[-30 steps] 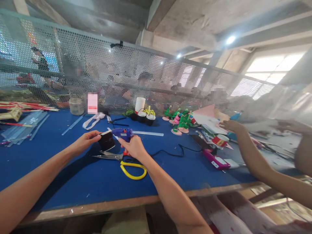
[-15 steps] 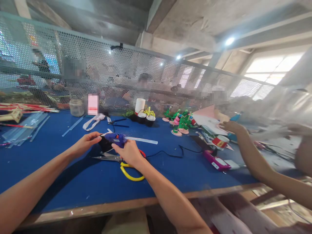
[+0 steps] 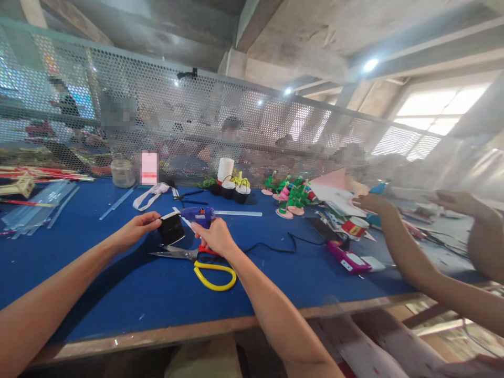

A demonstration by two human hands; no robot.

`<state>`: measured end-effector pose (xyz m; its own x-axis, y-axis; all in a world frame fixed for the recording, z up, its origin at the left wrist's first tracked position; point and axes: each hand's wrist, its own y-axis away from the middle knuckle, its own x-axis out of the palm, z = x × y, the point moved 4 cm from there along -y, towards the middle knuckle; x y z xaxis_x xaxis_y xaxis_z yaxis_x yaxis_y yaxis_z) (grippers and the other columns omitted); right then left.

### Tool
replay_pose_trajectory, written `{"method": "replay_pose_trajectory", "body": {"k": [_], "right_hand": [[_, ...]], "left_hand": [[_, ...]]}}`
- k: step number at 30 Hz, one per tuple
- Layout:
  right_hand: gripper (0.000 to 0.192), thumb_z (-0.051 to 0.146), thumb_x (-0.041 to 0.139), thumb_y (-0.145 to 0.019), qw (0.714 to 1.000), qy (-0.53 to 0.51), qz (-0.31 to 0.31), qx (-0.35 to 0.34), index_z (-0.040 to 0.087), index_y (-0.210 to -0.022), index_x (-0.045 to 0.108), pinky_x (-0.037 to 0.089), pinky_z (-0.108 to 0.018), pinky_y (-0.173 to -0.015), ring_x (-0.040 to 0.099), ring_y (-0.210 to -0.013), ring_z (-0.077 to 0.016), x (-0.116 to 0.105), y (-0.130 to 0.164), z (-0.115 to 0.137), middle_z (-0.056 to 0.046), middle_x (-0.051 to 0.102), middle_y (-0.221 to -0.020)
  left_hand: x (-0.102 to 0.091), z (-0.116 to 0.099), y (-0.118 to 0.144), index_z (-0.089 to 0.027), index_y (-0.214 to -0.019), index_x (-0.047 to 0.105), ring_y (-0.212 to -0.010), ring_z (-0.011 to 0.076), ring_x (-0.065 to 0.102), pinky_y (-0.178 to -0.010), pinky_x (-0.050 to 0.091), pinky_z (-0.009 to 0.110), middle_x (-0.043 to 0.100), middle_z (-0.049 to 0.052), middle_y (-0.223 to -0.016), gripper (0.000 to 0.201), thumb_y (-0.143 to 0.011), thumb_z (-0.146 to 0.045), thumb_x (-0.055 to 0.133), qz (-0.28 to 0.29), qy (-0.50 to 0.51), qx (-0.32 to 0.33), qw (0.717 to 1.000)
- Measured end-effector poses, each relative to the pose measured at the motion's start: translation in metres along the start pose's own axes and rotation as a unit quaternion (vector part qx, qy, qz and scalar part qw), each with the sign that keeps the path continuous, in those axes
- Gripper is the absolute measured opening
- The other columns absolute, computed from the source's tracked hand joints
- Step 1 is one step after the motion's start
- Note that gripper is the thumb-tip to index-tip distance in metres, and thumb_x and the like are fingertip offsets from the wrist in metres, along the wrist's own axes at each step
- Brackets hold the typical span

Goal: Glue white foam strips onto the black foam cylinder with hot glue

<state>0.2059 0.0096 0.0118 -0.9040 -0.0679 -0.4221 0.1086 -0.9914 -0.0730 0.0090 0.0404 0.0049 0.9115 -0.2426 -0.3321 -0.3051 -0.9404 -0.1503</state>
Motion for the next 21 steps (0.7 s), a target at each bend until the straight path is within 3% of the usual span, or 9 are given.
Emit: {"method": "replay_pose_trajectory", "body": {"k": [7, 12, 15, 21], "right_hand": [[0.025, 0.032, 0.053, -0.073, 0.998, -0.045, 0.004, -0.032, 0.013, -0.056, 0.056, 0.032, -0.016, -0.034, 0.039, -0.029, -0.0042, -0.003, -0.007, -0.006, 0.006, 0.045, -0.035], [0.011, 0.025, 0.056, -0.068, 0.993, -0.010, -0.118, -0.007, 0.014, -0.067, 0.055, 0.038, -0.018, -0.042, 0.048, -0.038, -0.0076, -0.027, -0.022, -0.020, 0.006, 0.052, -0.045], [0.015, 0.028, 0.056, -0.070, 0.987, 0.043, -0.157, 0.012, 0.014, -0.064, 0.056, 0.042, -0.020, -0.049, 0.055, -0.049, -0.0105, -0.040, -0.032, -0.034, 0.001, 0.060, -0.055], [0.039, 0.036, 0.048, -0.078, 0.976, 0.144, -0.144, 0.081, 0.018, -0.044, 0.049, 0.041, -0.023, -0.045, 0.052, -0.036, -0.0133, -0.046, -0.043, -0.056, -0.003, 0.052, -0.036]], "left_hand": [[-0.002, 0.004, -0.001, -0.017, -0.064, 0.052, -0.061, 0.0122, 0.045, -0.062, 0.035, 0.023, 0.051, -0.004, -0.060, 0.031, -0.063, -0.048, 0.057, -0.012, -0.012, 0.012, 1.000], [0.000, 0.002, -0.001, -0.016, -0.072, 0.057, -0.075, 0.0162, 0.053, -0.075, 0.038, 0.027, 0.063, 0.001, -0.077, 0.030, -0.067, -0.046, 0.055, -0.016, -0.026, 0.026, 0.999], [0.004, -0.002, 0.000, -0.017, -0.076, 0.058, -0.093, 0.0206, 0.053, -0.088, 0.035, 0.030, 0.064, 0.005, -0.096, 0.031, -0.068, -0.047, 0.054, -0.016, -0.044, 0.040, 0.998], [0.011, -0.005, 0.002, -0.018, -0.069, 0.053, -0.105, 0.0238, 0.051, -0.095, 0.032, 0.036, 0.062, 0.011, -0.103, 0.025, -0.067, -0.043, 0.053, -0.049, -0.120, 0.109, 0.986]]}}
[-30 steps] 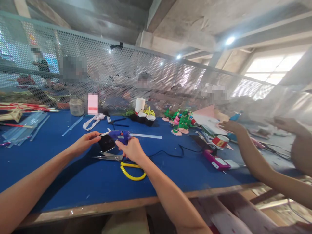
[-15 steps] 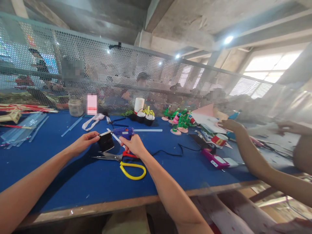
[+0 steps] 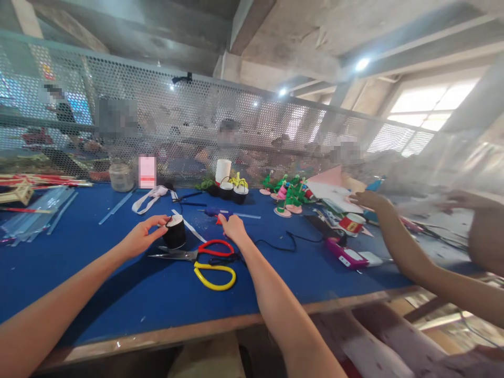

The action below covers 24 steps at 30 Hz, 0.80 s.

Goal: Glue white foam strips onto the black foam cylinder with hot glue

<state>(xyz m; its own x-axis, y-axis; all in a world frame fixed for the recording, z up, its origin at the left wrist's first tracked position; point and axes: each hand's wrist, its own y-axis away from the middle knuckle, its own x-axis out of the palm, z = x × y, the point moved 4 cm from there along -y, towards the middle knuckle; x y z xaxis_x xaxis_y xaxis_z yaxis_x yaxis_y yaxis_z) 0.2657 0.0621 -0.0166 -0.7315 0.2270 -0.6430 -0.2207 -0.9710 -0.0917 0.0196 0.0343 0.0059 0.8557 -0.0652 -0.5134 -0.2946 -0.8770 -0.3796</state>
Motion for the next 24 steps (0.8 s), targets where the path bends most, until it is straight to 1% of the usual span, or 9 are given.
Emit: {"method": "replay_pose_trajectory", "body": {"k": [4, 7, 9, 11, 12, 14, 16, 20, 24], "right_hand": [[0.036, 0.034, 0.052, -0.077, 0.998, 0.069, -0.001, 0.014, 0.017, -0.044, 0.052, 0.044, -0.028, -0.053, 0.060, -0.049, -0.0205, -0.002, 0.001, 0.000, -0.010, 0.057, -0.042], [0.023, 0.027, 0.058, -0.073, 0.993, 0.113, -0.032, -0.001, 0.013, -0.055, 0.059, 0.044, -0.035, -0.069, 0.062, -0.080, -0.0285, -0.009, 0.007, 0.006, -0.019, 0.064, -0.070], [0.017, 0.027, 0.058, -0.074, 0.991, 0.124, -0.047, -0.031, 0.013, -0.066, 0.062, 0.040, -0.037, -0.080, 0.056, -0.095, -0.0281, -0.012, 0.013, 0.015, -0.019, 0.063, -0.088], [0.019, 0.030, 0.053, -0.078, 0.987, 0.102, -0.056, -0.113, 0.014, -0.075, 0.063, 0.039, -0.034, -0.084, 0.054, -0.098, -0.0229, -0.009, 0.022, 0.031, -0.014, 0.061, -0.095], [0.021, 0.031, 0.050, -0.080, 0.979, 0.078, -0.059, -0.181, 0.015, -0.078, 0.063, 0.039, -0.032, -0.085, 0.054, -0.096, -0.0203, -0.006, 0.029, 0.042, -0.012, 0.061, -0.095], [0.023, 0.033, 0.048, -0.082, 0.946, 0.031, -0.058, -0.316, 0.015, -0.079, 0.063, 0.039, -0.032, -0.086, 0.053, -0.096, -0.0187, 0.003, 0.045, 0.063, -0.011, 0.060, -0.096], [0.026, 0.036, 0.049, -0.081, 0.919, 0.031, -0.038, -0.391, 0.015, -0.078, 0.064, 0.038, -0.035, -0.089, 0.050, -0.100, -0.0202, 0.017, 0.058, 0.078, -0.012, 0.058, -0.101], [0.035, 0.041, 0.044, -0.082, 0.923, 0.063, 0.001, -0.379, 0.015, -0.071, 0.065, 0.037, -0.040, -0.089, 0.046, -0.105, -0.0234, 0.040, 0.064, 0.084, -0.014, 0.057, -0.104], [0.029, 0.036, 0.047, -0.082, 0.927, 0.013, 0.043, -0.373, 0.017, -0.070, 0.065, 0.036, -0.040, -0.091, 0.047, -0.106, -0.0213, 0.045, 0.062, 0.080, -0.012, 0.058, -0.105]], "left_hand": [[0.003, -0.002, 0.002, -0.019, -0.072, 0.054, -0.106, 0.0233, 0.050, -0.097, 0.032, 0.040, 0.061, 0.011, -0.103, 0.019, -0.070, -0.037, 0.049, -0.011, -0.052, 0.068, 0.996], [0.005, -0.005, 0.003, -0.019, -0.072, 0.056, -0.106, 0.0236, 0.050, -0.097, 0.032, 0.042, 0.062, 0.011, -0.102, 0.016, -0.072, -0.033, 0.049, -0.008, -0.089, 0.103, 0.991], [0.005, -0.007, 0.003, -0.019, -0.073, 0.057, -0.106, 0.0237, 0.050, -0.096, 0.033, 0.042, 0.062, 0.010, -0.103, 0.014, -0.073, -0.030, 0.048, -0.005, -0.112, 0.111, 0.987], [0.006, -0.010, 0.004, -0.019, -0.074, 0.058, -0.106, 0.0236, 0.050, -0.095, 0.034, 0.043, 0.062, 0.010, -0.103, 0.013, -0.074, -0.027, 0.048, -0.001, -0.131, 0.118, 0.984], [0.006, -0.011, 0.005, -0.019, -0.075, 0.059, -0.106, 0.0236, 0.050, -0.095, 0.034, 0.043, 0.062, 0.010, -0.103, 0.013, -0.074, -0.026, 0.048, 0.003, -0.139, 0.124, 0.983], [0.008, -0.014, 0.007, -0.019, -0.076, 0.059, -0.106, 0.0236, 0.050, -0.094, 0.034, 0.043, 0.061, 0.010, -0.104, 0.014, -0.075, -0.025, 0.047, 0.010, -0.152, 0.143, 0.978], [0.010, -0.017, 0.009, -0.019, -0.078, 0.060, -0.108, 0.0237, 0.048, -0.094, 0.033, 0.044, 0.061, 0.010, -0.105, 0.014, -0.077, -0.024, 0.047, 0.012, -0.171, 0.157, 0.973], [0.015, -0.021, 0.014, -0.023, -0.087, 0.061, -0.112, 0.0239, 0.045, -0.098, 0.026, 0.049, 0.059, 0.007, -0.110, 0.017, -0.077, -0.022, 0.047, 0.013, -0.220, 0.150, 0.964], [0.020, -0.026, 0.017, -0.024, -0.091, 0.061, -0.115, 0.0234, 0.042, -0.100, 0.022, 0.050, 0.058, 0.006, -0.112, 0.020, -0.077, -0.020, 0.047, 0.006, -0.256, 0.158, 0.954]]}}
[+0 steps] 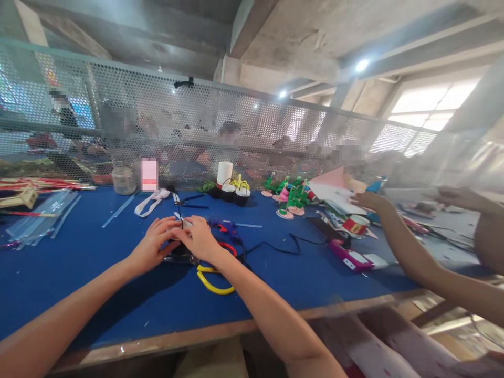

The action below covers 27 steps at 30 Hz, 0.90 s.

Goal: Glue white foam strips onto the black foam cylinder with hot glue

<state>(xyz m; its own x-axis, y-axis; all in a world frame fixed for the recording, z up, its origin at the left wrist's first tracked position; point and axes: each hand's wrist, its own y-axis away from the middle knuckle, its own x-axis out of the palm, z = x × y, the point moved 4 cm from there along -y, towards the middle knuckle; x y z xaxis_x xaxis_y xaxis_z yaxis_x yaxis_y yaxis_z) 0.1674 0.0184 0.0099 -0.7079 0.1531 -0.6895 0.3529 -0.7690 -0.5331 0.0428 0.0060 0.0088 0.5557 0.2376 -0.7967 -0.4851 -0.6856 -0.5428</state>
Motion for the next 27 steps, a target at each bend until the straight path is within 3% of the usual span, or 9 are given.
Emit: {"method": "replay_pose_trajectory", "body": {"k": [5, 11, 15, 20, 27], "right_hand": [[0.014, 0.025, 0.055, -0.076, 0.994, -0.098, -0.017, 0.037, 0.018, -0.066, 0.062, 0.034, -0.038, -0.094, 0.047, -0.110, -0.0195, -0.008, 0.004, -0.004, -0.010, 0.055, -0.114], [0.020, 0.024, 0.046, -0.081, 0.980, -0.185, -0.029, 0.060, 0.016, -0.070, 0.059, 0.035, -0.032, -0.093, 0.050, -0.106, -0.0166, -0.012, 0.006, -0.005, -0.010, 0.054, -0.115], [0.024, 0.030, 0.042, -0.084, 0.986, -0.146, -0.055, 0.059, 0.017, -0.077, 0.061, 0.033, -0.035, -0.094, 0.047, -0.109, -0.0181, -0.012, 0.006, -0.006, -0.011, 0.054, -0.113], [0.015, 0.031, 0.059, -0.074, 0.996, -0.086, -0.024, 0.017, 0.018, -0.066, 0.061, 0.031, -0.040, -0.096, 0.043, -0.113, -0.0218, -0.002, 0.008, 0.001, -0.010, 0.053, -0.115], [0.011, 0.024, 0.057, -0.073, 0.978, -0.180, -0.101, 0.018, 0.019, -0.063, 0.058, 0.034, -0.036, -0.095, 0.049, -0.107, -0.0185, -0.012, 0.008, 0.000, -0.008, 0.058, -0.111]], "left_hand": [[0.000, -0.001, 0.001, -0.022, -0.077, 0.061, -0.117, 0.0244, 0.040, -0.100, 0.023, 0.050, 0.057, 0.006, -0.114, 0.014, -0.077, -0.022, 0.047, -0.003, -0.007, -0.006, 1.000], [-0.005, 0.001, -0.001, -0.020, -0.076, 0.060, -0.116, 0.0261, 0.041, -0.098, 0.026, 0.051, 0.057, 0.009, -0.111, 0.014, -0.078, -0.022, 0.046, -0.005, 0.017, -0.016, 1.000], [-0.005, 0.001, -0.002, -0.019, -0.075, 0.060, -0.115, 0.0269, 0.042, -0.097, 0.027, 0.051, 0.057, 0.010, -0.112, 0.014, -0.077, -0.022, 0.047, -0.002, 0.013, -0.014, 1.000], [-0.004, -0.006, 0.000, -0.021, -0.083, 0.062, -0.120, 0.0257, 0.037, -0.100, 0.022, 0.051, 0.055, 0.009, -0.115, 0.016, -0.078, -0.021, 0.046, -0.018, -0.030, 0.008, 0.999], [-0.006, -0.003, -0.001, -0.020, -0.075, 0.058, -0.120, 0.0245, 0.036, -0.100, 0.024, 0.049, 0.054, 0.009, -0.115, 0.016, -0.079, -0.025, 0.044, -0.019, 0.020, -0.010, 1.000]]}}
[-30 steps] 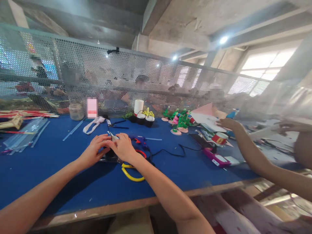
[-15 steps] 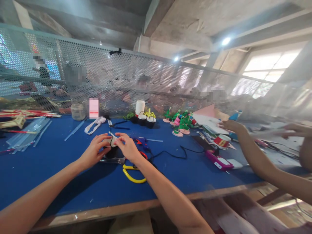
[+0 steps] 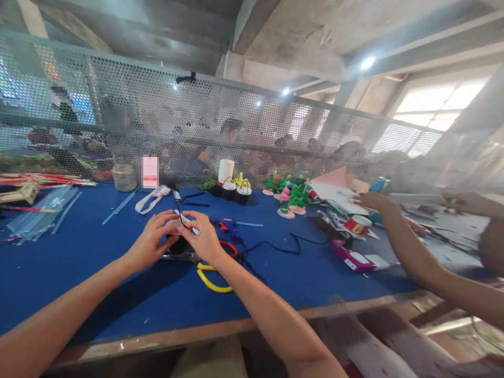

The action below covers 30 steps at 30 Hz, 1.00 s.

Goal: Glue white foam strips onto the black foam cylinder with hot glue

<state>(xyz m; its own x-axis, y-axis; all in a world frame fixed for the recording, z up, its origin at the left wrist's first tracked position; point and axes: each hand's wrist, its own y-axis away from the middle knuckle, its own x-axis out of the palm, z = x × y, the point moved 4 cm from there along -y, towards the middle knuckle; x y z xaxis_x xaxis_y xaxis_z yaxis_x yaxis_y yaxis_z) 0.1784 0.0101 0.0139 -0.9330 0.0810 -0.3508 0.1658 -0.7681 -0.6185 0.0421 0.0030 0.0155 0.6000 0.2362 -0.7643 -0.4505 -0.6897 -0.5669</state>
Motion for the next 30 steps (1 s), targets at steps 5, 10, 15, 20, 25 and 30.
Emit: {"method": "replay_pose_trajectory", "body": {"k": [5, 10, 15, 20, 25, 30], "right_hand": [[0.017, 0.030, 0.056, -0.073, 0.995, -0.075, -0.038, 0.057, 0.018, -0.062, 0.056, 0.038, -0.034, -0.089, 0.054, -0.100, -0.0191, -0.014, -0.002, -0.002, -0.009, 0.059, -0.106], [0.020, 0.033, 0.055, -0.071, 0.991, -0.095, -0.050, 0.078, 0.018, -0.059, 0.049, 0.042, -0.031, -0.079, 0.057, -0.086, -0.0166, -0.018, -0.001, -0.004, -0.008, 0.061, -0.097], [0.019, 0.034, 0.057, -0.069, 0.985, -0.122, -0.057, 0.110, 0.017, -0.062, 0.051, 0.043, -0.031, -0.077, 0.058, -0.084, -0.0165, -0.018, 0.000, -0.008, -0.008, 0.062, -0.094], [0.018, 0.034, 0.060, -0.066, 0.975, -0.157, -0.057, 0.145, 0.017, -0.064, 0.054, 0.042, -0.031, -0.080, 0.058, -0.087, -0.0170, -0.018, 0.001, -0.009, -0.007, 0.064, -0.091], [0.021, 0.037, 0.061, -0.064, 0.966, -0.188, -0.037, 0.174, 0.017, -0.067, 0.055, 0.041, -0.031, -0.081, 0.057, -0.084, -0.0163, -0.016, 0.002, -0.008, -0.006, 0.065, -0.090], [0.023, 0.040, 0.061, -0.065, 0.962, -0.216, -0.002, 0.168, 0.018, -0.065, 0.052, 0.042, -0.030, -0.078, 0.057, -0.079, -0.0153, -0.011, 0.002, -0.009, -0.002, 0.064, -0.078]], "left_hand": [[-0.004, 0.008, -0.004, -0.017, -0.073, 0.055, -0.113, 0.0246, 0.044, -0.097, 0.030, 0.042, 0.053, 0.013, -0.115, 0.020, -0.076, -0.035, 0.046, 0.032, 0.171, -0.072, 0.982], [-0.006, 0.009, -0.005, -0.017, -0.067, 0.051, -0.111, 0.0257, 0.046, -0.097, 0.029, 0.040, 0.052, 0.012, -0.119, 0.029, -0.070, -0.046, 0.053, 0.077, 0.332, -0.169, 0.925], [-0.006, 0.009, -0.004, -0.017, -0.063, 0.051, -0.110, 0.0255, 0.047, -0.095, 0.030, 0.038, 0.053, 0.010, -0.120, 0.031, -0.066, -0.047, 0.060, 0.098, 0.425, -0.202, 0.877], [-0.006, 0.012, -0.004, -0.016, -0.062, 0.052, -0.113, 0.0258, 0.045, -0.096, 0.028, 0.038, 0.056, 0.008, -0.118, 0.029, -0.064, -0.043, 0.064, 0.100, 0.493, -0.208, 0.839], [-0.007, 0.012, -0.004, -0.016, -0.062, 0.055, -0.118, 0.0258, 0.040, -0.099, 0.024, 0.039, 0.054, 0.007, -0.121, 0.025, -0.064, -0.039, 0.066, 0.112, 0.532, -0.202, 0.814], [-0.007, 0.015, -0.002, -0.016, -0.061, 0.056, -0.118, 0.0259, 0.041, -0.099, 0.024, 0.040, 0.055, 0.006, -0.120, 0.024, -0.064, -0.037, 0.067, 0.126, 0.567, -0.191, 0.791]]}}
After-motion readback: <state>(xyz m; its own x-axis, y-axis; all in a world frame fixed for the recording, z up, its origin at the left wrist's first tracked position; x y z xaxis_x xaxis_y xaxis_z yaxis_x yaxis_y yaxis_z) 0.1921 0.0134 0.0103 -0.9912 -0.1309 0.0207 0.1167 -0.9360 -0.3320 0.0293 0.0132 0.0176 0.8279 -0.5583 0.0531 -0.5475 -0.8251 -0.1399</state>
